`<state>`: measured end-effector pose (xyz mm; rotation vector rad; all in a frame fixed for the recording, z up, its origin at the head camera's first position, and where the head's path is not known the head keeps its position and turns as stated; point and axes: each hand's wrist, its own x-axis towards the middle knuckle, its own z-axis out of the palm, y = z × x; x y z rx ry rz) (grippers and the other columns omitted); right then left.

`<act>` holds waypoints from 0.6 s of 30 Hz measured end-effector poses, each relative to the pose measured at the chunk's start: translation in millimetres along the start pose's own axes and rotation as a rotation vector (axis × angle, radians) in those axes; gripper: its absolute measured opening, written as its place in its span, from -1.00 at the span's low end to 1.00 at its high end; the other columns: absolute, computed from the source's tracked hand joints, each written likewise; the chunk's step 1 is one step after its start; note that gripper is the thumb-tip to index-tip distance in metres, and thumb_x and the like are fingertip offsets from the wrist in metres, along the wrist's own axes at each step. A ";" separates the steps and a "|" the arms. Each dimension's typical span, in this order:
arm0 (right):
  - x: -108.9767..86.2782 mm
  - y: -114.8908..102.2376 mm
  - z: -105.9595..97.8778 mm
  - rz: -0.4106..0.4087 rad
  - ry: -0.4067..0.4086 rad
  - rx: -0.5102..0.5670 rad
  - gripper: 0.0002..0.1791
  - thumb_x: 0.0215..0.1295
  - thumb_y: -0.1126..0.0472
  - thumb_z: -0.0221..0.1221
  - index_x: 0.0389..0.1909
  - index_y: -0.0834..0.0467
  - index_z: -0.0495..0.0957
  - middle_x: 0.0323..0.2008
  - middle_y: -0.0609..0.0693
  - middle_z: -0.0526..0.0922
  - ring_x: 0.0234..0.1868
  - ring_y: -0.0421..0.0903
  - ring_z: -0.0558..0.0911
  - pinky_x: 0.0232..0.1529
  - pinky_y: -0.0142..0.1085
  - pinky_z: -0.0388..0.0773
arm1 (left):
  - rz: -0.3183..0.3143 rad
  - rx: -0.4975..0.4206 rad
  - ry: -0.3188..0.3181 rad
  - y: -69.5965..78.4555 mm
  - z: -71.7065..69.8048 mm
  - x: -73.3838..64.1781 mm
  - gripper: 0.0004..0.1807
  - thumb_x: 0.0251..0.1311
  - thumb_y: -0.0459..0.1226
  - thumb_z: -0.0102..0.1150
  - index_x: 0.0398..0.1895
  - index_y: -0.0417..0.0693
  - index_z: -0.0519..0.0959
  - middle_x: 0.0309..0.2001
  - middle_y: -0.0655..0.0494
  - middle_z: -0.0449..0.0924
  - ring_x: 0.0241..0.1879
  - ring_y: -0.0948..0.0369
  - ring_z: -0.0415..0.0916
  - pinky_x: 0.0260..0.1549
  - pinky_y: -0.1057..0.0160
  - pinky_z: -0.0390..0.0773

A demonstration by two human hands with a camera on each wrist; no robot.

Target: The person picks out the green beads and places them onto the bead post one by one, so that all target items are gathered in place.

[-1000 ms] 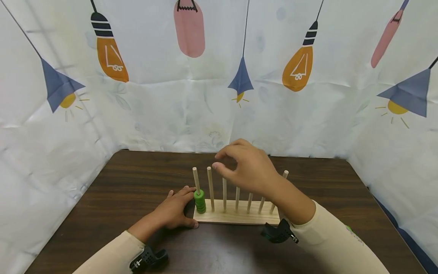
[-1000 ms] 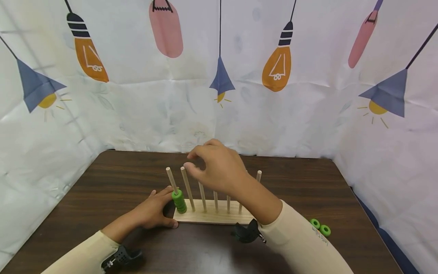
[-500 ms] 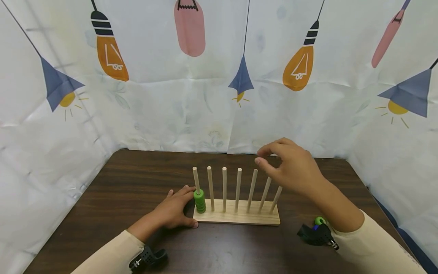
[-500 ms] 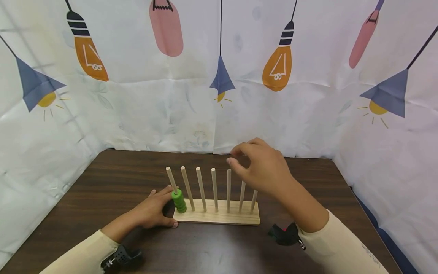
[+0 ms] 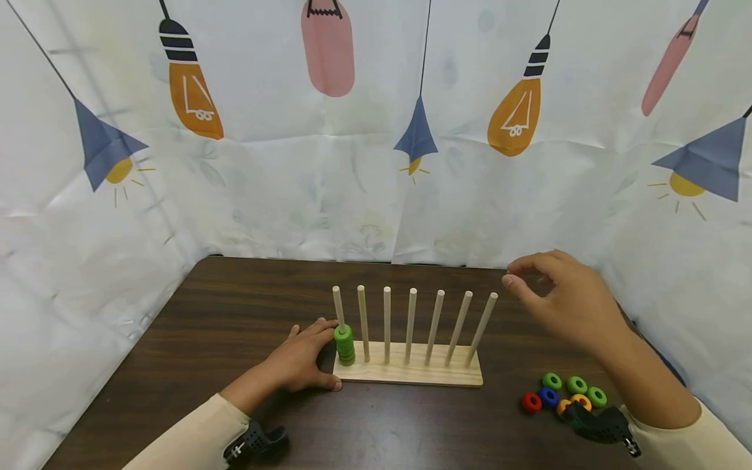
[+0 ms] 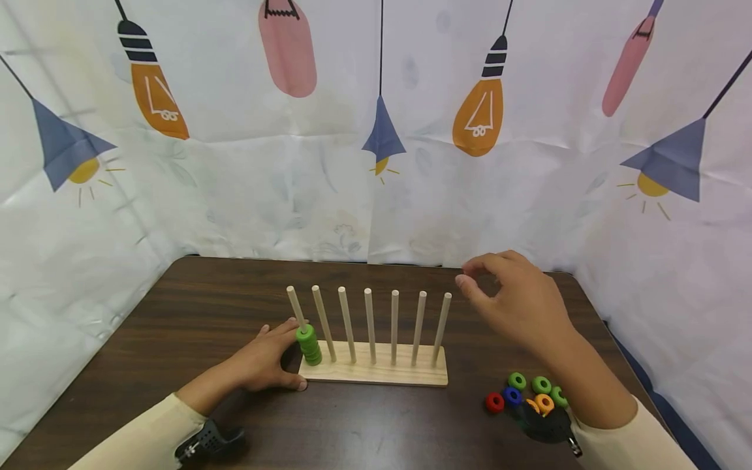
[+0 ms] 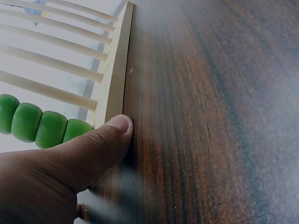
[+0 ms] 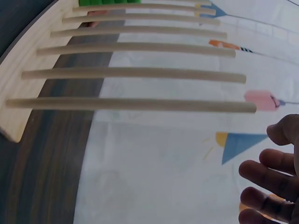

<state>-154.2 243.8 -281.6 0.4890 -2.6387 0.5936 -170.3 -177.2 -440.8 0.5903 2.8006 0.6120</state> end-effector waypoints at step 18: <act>-48.1 66.7 15.7 0.059 -0.258 -0.056 -0.66 0.36 -0.02 0.36 0.04 0.06 0.70 0.01 0.08 0.68 -0.16 0.04 0.60 -0.28 -0.03 0.57 | -0.014 0.016 -0.003 -0.3 1.4 0.0 0.11 -0.11 0.15 0.62 0.50 -0.11 0.36 0.54 -0.03 0.20 0.57 -0.09 -0.01 0.41 -0.40 -0.10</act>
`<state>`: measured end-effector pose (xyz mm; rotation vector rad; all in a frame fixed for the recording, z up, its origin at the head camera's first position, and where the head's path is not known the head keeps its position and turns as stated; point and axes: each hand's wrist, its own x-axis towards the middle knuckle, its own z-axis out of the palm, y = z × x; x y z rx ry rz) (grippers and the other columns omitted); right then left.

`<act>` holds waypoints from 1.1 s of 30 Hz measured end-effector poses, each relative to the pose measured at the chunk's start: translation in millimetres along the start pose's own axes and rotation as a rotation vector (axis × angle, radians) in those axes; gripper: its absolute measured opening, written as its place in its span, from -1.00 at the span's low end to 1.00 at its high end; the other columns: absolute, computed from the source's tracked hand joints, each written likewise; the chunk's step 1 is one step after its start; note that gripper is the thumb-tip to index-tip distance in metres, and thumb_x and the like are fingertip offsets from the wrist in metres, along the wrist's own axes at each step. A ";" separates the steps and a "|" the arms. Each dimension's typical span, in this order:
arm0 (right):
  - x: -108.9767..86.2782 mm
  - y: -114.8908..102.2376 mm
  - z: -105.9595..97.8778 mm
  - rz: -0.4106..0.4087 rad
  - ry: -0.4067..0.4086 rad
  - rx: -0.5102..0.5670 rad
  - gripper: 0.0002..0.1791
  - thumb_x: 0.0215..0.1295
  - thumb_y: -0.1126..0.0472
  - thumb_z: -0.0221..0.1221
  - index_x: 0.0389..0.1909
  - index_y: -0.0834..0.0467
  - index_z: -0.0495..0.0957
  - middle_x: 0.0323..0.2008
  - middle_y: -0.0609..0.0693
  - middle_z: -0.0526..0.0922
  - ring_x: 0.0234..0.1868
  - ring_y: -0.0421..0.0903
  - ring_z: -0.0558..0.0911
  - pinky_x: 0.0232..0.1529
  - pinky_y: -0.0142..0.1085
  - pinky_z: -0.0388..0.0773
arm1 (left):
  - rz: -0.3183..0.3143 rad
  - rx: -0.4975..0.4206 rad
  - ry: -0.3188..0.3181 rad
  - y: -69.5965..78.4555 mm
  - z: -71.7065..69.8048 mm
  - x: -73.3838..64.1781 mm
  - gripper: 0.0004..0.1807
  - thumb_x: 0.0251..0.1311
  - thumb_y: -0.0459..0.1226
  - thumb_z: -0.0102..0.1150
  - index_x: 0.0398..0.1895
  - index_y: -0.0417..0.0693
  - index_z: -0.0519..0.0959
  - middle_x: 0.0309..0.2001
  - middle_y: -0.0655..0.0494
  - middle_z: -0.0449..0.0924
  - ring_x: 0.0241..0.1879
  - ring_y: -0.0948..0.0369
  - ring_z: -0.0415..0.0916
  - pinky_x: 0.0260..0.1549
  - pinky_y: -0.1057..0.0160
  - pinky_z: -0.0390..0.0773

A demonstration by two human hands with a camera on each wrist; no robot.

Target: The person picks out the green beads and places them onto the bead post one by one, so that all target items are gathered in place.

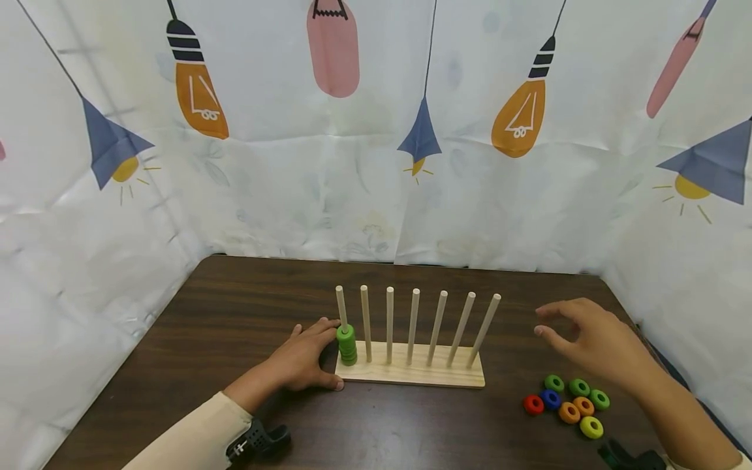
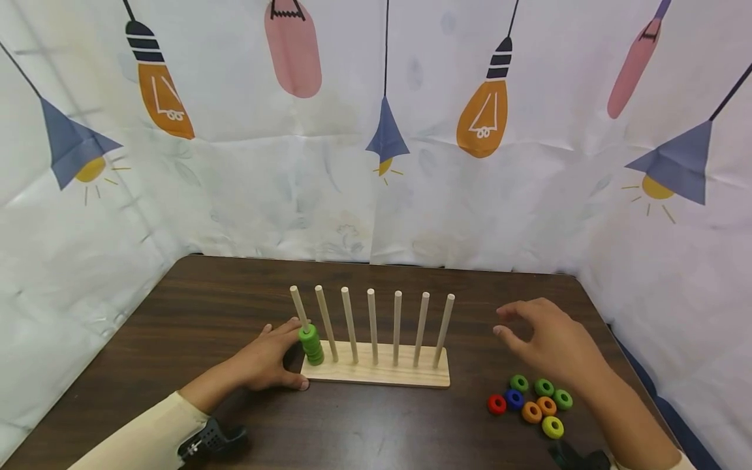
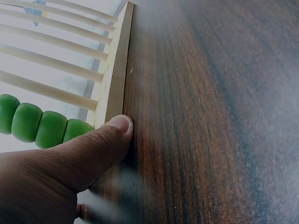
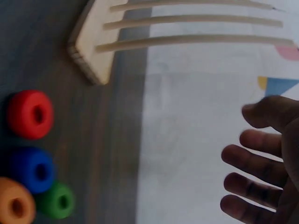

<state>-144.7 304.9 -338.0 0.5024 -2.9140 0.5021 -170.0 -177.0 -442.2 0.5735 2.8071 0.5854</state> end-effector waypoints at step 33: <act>-51.0 71.7 60.1 0.022 -0.207 0.064 -0.82 0.11 0.07 0.52 -0.37 -0.20 0.68 -0.04 -0.08 0.70 0.05 0.17 0.58 -0.03 0.19 0.58 | 0.004 -0.006 -0.002 2.2 -1.3 0.7 0.10 -0.09 0.12 0.62 0.50 -0.14 0.35 0.54 -0.06 0.20 0.57 -0.11 -0.01 0.41 -0.40 -0.09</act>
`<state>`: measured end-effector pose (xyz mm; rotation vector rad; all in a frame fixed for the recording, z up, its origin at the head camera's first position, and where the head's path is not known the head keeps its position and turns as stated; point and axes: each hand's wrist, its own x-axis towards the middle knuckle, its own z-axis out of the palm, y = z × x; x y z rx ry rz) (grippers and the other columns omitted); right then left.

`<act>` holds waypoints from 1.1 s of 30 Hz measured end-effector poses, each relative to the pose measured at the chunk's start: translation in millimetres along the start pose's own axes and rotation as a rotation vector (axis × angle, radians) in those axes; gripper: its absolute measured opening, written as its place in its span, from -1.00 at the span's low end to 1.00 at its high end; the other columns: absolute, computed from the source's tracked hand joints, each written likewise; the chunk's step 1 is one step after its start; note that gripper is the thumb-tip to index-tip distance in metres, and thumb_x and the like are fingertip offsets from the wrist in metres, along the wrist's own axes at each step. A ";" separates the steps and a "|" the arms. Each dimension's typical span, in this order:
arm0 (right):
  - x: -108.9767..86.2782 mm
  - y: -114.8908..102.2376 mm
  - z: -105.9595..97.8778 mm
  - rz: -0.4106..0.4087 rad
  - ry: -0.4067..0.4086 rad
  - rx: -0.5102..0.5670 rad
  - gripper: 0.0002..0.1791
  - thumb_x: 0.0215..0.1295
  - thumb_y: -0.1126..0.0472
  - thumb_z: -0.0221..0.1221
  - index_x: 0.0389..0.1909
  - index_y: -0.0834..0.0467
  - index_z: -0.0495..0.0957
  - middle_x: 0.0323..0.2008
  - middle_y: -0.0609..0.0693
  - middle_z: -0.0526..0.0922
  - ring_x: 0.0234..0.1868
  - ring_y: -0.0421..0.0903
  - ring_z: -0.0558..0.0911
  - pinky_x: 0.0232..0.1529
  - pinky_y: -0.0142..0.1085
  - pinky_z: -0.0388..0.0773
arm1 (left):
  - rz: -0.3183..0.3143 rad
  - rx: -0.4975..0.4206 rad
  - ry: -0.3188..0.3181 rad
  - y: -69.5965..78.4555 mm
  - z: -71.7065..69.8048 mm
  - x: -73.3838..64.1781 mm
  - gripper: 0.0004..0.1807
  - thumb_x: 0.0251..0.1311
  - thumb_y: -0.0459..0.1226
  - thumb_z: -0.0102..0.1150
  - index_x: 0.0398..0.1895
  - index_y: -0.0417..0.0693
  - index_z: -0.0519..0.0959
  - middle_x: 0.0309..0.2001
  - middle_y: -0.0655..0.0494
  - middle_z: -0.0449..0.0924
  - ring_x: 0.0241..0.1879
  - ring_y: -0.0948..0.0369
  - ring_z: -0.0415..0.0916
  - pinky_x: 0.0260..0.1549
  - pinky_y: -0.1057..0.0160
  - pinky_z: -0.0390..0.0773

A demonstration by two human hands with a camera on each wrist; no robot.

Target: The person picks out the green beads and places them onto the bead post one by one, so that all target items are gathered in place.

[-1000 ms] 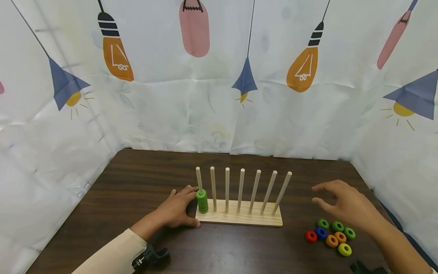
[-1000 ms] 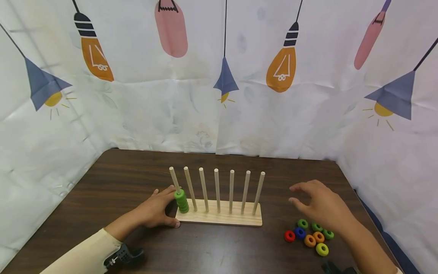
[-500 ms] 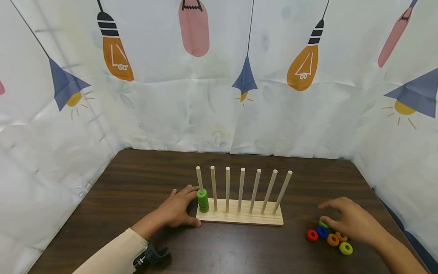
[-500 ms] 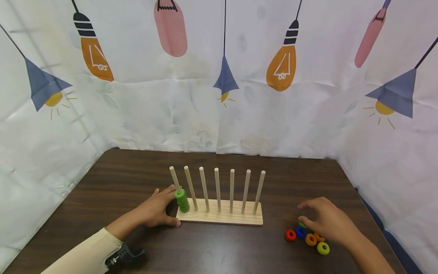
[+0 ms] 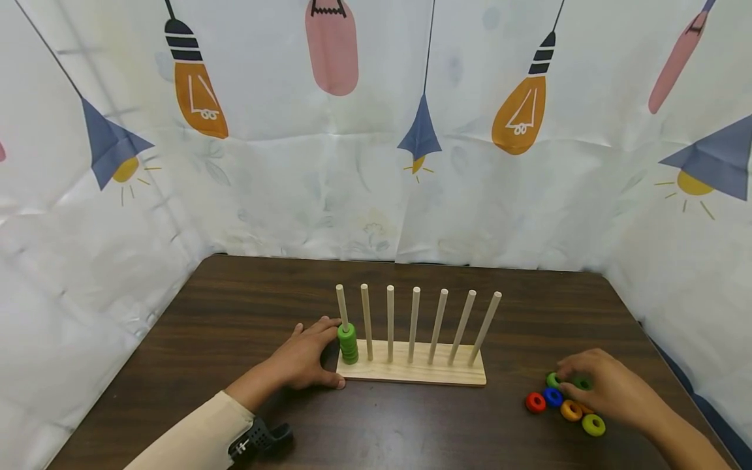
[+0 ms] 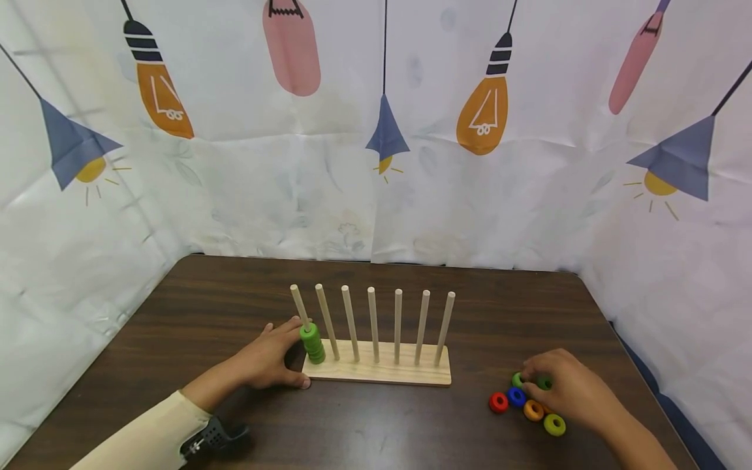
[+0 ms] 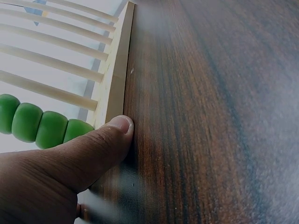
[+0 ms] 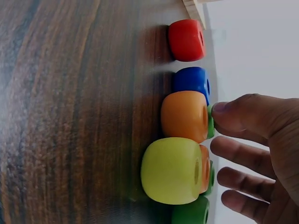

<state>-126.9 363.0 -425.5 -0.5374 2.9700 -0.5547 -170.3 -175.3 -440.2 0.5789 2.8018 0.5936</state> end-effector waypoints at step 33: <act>9.2 -10.8 -1.5 0.052 0.133 0.015 -0.68 0.14 0.16 0.50 -0.10 0.06 0.66 -0.11 -0.01 0.62 -0.09 0.06 0.57 -0.18 0.00 0.60 | 0.004 0.006 0.006 -2.2 1.6 1.0 0.08 -0.10 0.14 0.62 0.48 -0.11 0.38 0.54 -0.05 0.20 0.56 -0.11 -0.01 0.40 -0.41 -0.09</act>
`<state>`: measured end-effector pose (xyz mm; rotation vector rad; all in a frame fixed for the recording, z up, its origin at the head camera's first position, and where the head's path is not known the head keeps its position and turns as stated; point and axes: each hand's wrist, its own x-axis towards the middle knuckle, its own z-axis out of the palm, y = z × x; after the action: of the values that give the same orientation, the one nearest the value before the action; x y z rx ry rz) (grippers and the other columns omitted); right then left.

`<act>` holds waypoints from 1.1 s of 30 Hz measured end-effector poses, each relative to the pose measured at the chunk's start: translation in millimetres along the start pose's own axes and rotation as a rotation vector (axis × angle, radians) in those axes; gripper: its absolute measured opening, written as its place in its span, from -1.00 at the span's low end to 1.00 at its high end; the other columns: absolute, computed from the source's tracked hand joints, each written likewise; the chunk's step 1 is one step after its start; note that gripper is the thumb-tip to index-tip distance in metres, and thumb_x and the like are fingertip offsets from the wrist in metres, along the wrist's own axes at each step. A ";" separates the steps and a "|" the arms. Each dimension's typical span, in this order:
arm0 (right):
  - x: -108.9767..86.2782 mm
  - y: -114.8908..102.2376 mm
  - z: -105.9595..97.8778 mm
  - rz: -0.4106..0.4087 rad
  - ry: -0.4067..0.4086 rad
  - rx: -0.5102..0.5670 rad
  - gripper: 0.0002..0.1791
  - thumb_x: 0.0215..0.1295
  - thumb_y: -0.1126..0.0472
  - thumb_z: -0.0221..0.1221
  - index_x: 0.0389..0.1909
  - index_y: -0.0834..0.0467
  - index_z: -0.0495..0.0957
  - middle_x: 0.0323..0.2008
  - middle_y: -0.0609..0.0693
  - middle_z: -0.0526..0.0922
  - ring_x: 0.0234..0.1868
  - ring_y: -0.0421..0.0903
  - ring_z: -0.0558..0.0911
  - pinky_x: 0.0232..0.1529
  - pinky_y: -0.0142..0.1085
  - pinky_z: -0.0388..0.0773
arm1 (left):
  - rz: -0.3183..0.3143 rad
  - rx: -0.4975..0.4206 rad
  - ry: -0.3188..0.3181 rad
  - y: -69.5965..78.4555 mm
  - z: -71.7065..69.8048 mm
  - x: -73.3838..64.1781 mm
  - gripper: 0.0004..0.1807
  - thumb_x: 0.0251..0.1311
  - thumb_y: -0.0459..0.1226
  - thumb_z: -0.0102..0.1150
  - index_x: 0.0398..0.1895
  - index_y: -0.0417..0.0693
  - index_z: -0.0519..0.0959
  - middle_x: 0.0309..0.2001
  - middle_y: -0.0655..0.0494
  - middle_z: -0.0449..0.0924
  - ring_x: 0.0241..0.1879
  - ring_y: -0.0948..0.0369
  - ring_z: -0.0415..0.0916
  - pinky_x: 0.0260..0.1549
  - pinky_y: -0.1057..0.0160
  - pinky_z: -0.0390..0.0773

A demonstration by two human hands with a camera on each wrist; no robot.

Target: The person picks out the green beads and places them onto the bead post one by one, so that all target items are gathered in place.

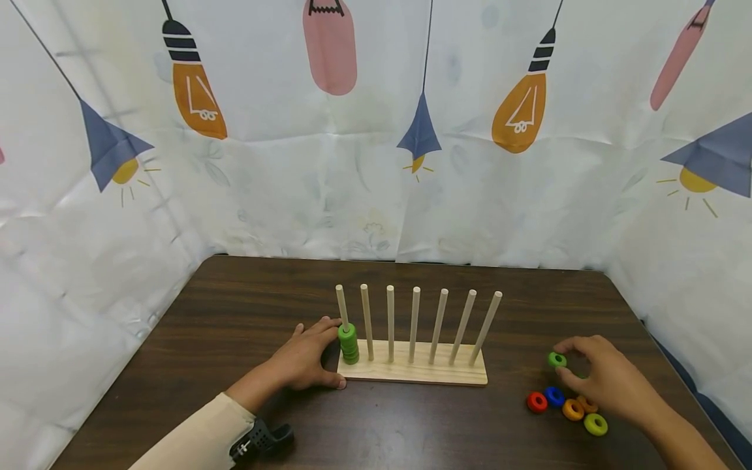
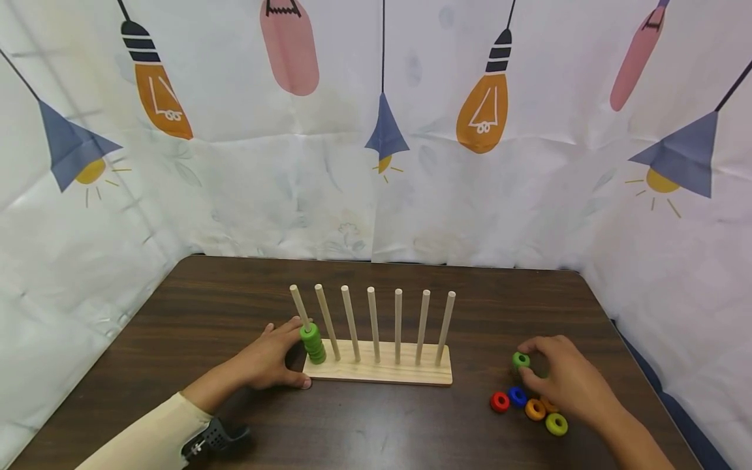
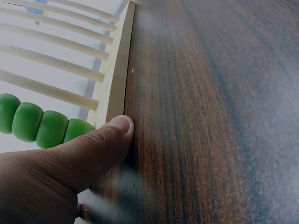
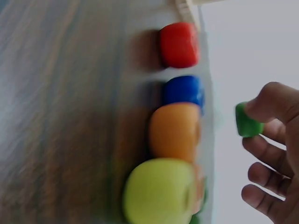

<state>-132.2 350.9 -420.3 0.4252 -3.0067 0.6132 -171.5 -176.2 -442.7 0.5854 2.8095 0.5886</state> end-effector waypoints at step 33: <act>36.4 -74.0 -55.7 -0.307 0.360 -0.012 -0.56 0.06 0.32 0.51 0.00 0.06 0.68 -0.10 -0.12 0.61 -0.25 -0.21 0.42 -0.31 -0.35 0.40 | 0.015 0.009 -0.002 -0.9 0.2 1.0 0.05 -0.09 0.14 0.62 0.46 -0.07 0.40 0.55 -0.06 0.18 0.56 -0.14 -0.01 0.38 -0.44 -0.08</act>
<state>-147.6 297.8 -337.6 0.6769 -2.5371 0.5725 -172.6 -176.4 -443.4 0.6090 2.8094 0.5784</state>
